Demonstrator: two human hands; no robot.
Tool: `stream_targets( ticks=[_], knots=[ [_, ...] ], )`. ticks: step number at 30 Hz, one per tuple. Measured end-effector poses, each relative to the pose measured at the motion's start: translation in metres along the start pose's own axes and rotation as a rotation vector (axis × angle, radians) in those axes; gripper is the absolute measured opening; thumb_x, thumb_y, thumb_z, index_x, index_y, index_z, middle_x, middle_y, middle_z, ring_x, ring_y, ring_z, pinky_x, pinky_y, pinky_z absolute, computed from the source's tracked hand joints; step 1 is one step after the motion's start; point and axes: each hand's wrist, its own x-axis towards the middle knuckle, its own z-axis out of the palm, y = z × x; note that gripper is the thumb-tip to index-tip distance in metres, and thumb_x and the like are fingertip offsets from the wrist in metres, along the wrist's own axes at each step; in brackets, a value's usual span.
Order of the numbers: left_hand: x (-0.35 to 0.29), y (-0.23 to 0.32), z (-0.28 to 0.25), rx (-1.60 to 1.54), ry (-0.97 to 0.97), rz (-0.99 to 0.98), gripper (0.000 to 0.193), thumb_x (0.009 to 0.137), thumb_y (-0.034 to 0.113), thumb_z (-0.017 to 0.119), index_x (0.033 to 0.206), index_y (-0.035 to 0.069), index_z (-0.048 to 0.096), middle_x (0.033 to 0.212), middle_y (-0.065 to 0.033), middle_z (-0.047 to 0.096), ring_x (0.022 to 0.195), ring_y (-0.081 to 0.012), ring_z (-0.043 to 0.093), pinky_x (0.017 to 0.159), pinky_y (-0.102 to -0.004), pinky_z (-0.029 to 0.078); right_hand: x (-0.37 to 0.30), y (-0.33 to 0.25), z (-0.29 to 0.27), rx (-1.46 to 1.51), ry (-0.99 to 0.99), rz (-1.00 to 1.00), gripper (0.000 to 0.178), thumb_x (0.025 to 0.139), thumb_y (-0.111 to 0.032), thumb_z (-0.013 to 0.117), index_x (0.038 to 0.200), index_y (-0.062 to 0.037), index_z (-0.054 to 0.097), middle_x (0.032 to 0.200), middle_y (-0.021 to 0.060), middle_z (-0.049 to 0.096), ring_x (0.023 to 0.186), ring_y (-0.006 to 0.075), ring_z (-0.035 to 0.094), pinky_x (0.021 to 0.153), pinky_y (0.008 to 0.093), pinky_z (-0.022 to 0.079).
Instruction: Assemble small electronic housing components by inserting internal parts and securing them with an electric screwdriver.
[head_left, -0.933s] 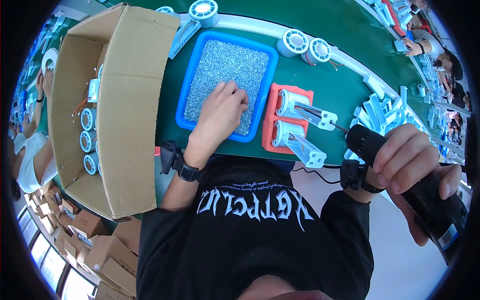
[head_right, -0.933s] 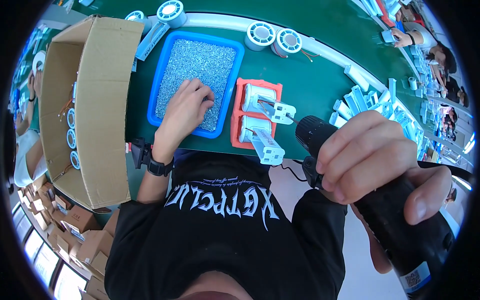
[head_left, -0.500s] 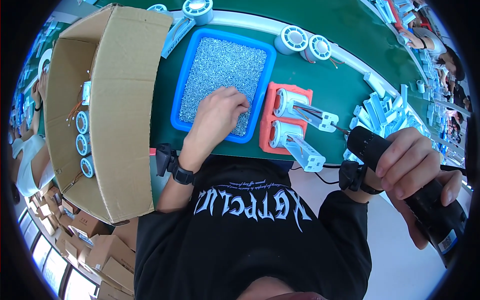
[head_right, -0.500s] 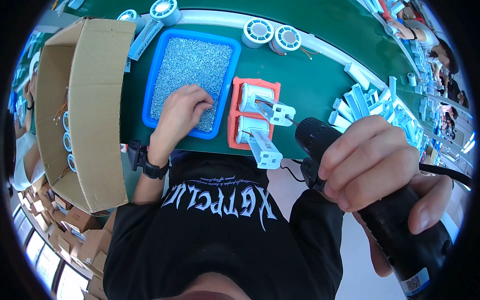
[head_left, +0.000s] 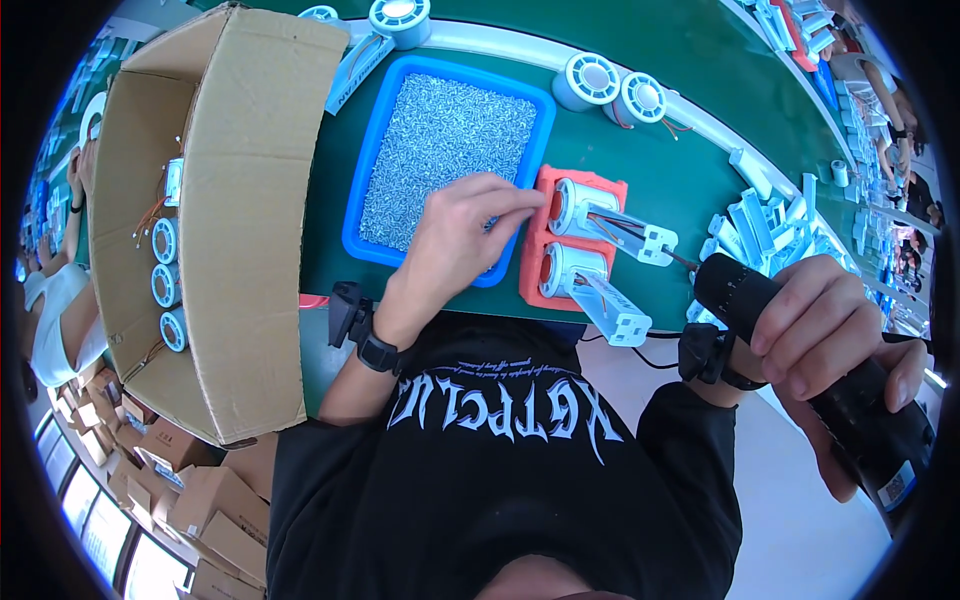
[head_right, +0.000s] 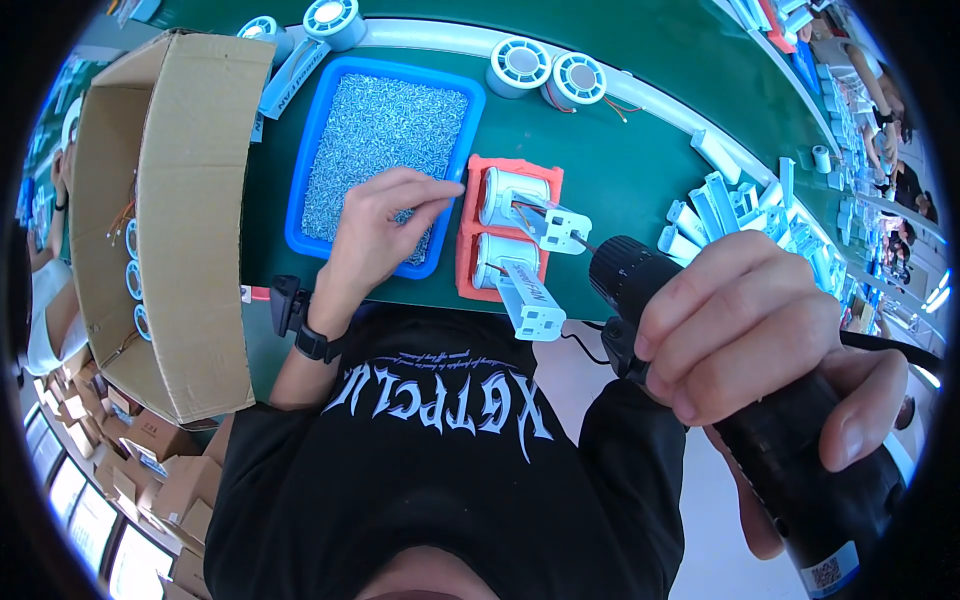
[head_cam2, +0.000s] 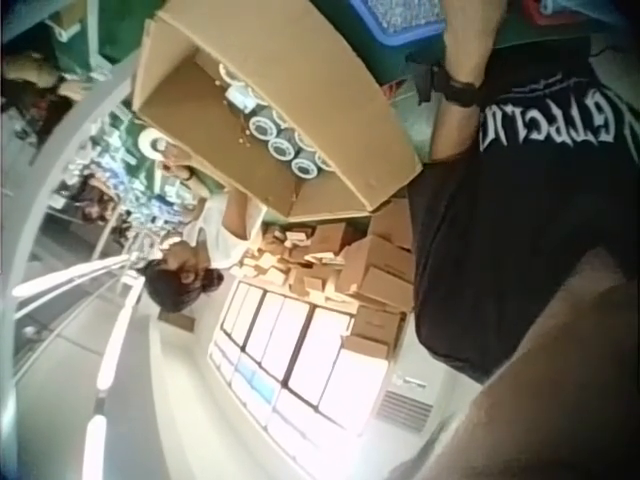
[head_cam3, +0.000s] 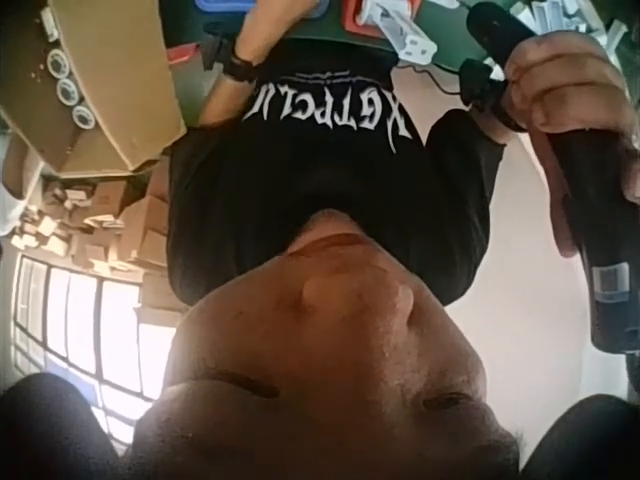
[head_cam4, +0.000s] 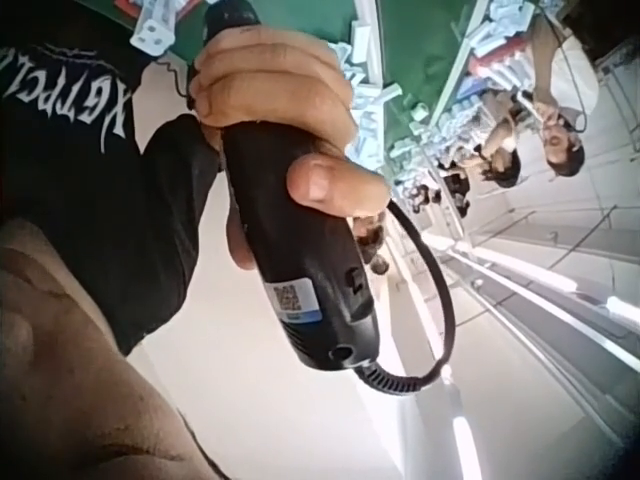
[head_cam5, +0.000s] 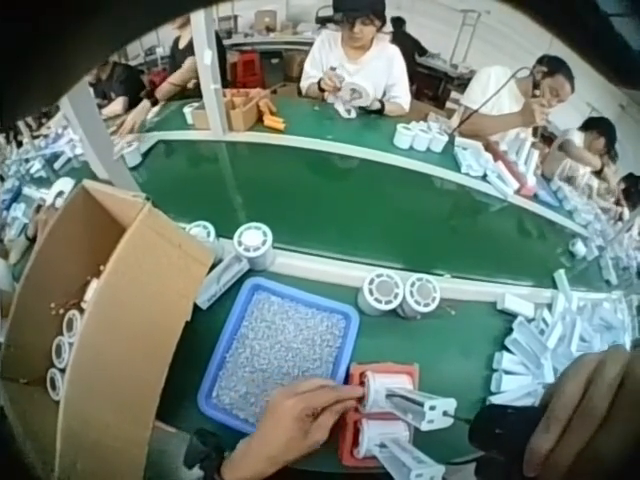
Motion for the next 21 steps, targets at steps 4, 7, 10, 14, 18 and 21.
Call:
stream_targets(
  ticks=[4,7,10,14,18,21],
  knots=[
    [0.006,0.008,0.019,-0.158,0.024,0.006,0.013,0.076,-0.001,0.069,0.088,0.003,0.071,0.082,-0.0098,0.069,0.072,-0.0197,0.066,0.063,-0.0277,0.052,0.000,0.001,-0.001,0.009,-0.004,0.005,0.084,0.068,-0.068,0.070,0.125,-0.0129,0.043,0.080,0.0060,0.060,0.058,0.0132,0.062,0.052,0.0233,0.054],
    [0.011,0.009,0.028,-0.215,-0.004,-0.019,0.014,0.076,-0.002,0.069,0.088,0.003,0.071,0.082,-0.0099,0.069,0.072,-0.0192,0.066,0.064,-0.0266,0.052,0.001,0.005,-0.004,0.016,-0.001,0.000,0.084,0.068,-0.069,0.069,0.125,-0.0127,0.042,0.080,0.0058,0.060,0.057,0.0130,0.061,0.052,0.0231,0.053],
    [0.017,0.015,0.029,-0.331,-0.007,-0.095,0.014,0.076,-0.003,0.068,0.088,0.004,0.071,0.084,-0.0087,0.069,0.076,-0.0190,0.067,0.066,-0.0269,0.051,0.003,0.008,-0.004,0.032,-0.004,-0.001,0.085,0.069,-0.069,0.069,0.126,-0.0124,0.042,0.080,0.0057,0.060,0.056,0.0127,0.061,0.051,0.0229,0.053],
    [0.017,0.008,0.046,-0.324,0.070,0.023,0.014,0.077,-0.004,0.066,0.089,0.004,0.069,0.082,-0.0089,0.067,0.070,-0.0217,0.064,0.060,-0.0281,0.051,0.007,0.010,-0.007,0.054,-0.024,0.009,0.085,0.069,-0.069,0.068,0.126,-0.0118,0.041,0.080,0.0057,0.060,0.057,0.0128,0.061,0.052,0.0230,0.054],
    [0.012,0.006,0.055,-0.397,0.136,0.000,0.015,0.078,-0.004,0.066,0.090,0.004,0.068,0.085,-0.0101,0.067,0.072,-0.0224,0.065,0.060,-0.0288,0.051,0.008,0.012,-0.013,0.081,-0.069,0.019,0.084,0.071,-0.067,0.069,0.126,-0.0115,0.041,0.081,0.0063,0.061,0.058,0.0136,0.062,0.054,0.0234,0.055],
    [0.008,0.006,0.057,-0.386,0.109,-0.029,0.016,0.078,-0.004,0.067,0.092,0.004,0.069,0.090,-0.0103,0.068,0.079,-0.0212,0.066,0.067,-0.0288,0.052,0.008,0.013,-0.016,0.115,-0.106,0.020,0.081,0.072,-0.065,0.069,0.126,-0.0113,0.041,0.083,0.0068,0.062,0.059,0.0145,0.064,0.056,0.0238,0.055]
  ],
)
